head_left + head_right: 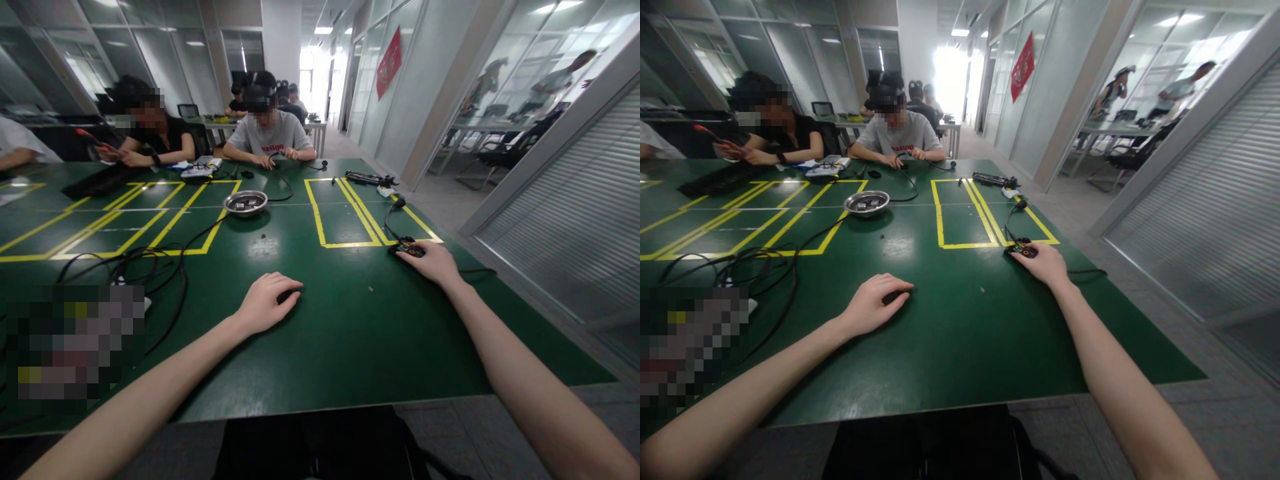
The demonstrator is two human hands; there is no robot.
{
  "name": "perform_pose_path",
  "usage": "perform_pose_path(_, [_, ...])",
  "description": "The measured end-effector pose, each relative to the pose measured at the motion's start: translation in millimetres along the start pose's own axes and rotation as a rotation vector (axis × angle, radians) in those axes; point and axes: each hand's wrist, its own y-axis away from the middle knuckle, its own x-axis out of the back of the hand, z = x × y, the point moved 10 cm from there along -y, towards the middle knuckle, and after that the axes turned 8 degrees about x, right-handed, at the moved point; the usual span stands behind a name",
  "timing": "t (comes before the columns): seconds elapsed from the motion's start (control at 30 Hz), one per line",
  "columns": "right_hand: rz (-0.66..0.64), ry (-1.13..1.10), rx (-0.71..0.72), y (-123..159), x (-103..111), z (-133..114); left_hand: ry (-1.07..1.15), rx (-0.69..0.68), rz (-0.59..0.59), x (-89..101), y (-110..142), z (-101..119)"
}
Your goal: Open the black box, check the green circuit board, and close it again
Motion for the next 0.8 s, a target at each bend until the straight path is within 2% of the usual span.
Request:
perform_pose_path(0.07, [-0.107, -0.066, 0.078, 7.8, -11.8, -41.7, 0.007, 0.000, 0.000, 0.2, -0.1, 0.7])
perform_pose_path(0.13, [-0.200, -0.193, 0.274, 23.6, -21.7, -102.0, 0.029, -0.009, 0.014, 3.5, -0.2, 3.1])
perform_pose_path(0.23, [-0.397, -0.419, 0.637, 69.1, -32.8, -198.4, 0.062, -0.067, 0.030, 10.0, 0.6, 13.0])
perform_pose_path(0.27, [-0.462, -0.475, 0.732, 86.3, -34.4, -224.0, 0.066, -0.101, 0.021, 10.6, 1.5, 18.0])
perform_pose_path(0.33, [-0.531, -0.519, 0.833, 111.9, -34.9, -257.8, 0.076, -0.170, -0.035, 7.5, 4.6, 28.0])
perform_pose_path(0.4, [-0.520, -0.507, 0.849, 122.8, -33.0, -272.9, 0.091, -0.205, -0.085, 3.4, 7.9, 34.1])
perform_pose_path(0.5, [-0.461, -0.472, 0.849, 123.9, -29.7, -276.8, 0.081, -0.208, -0.119, -1.5, 11.0, 36.9])
perform_pose_path(0.7, [-0.345, -0.402, 0.804, 108.2, -32.8, -258.1, 0.034, -0.216, -0.074, 0.0, 10.0, 34.0])
perform_pose_path(0.8, [-0.353, -0.378, 0.769, 104.0, -37.5, -249.9, -0.023, -0.157, -0.069, -1.9, 6.2, 24.3])
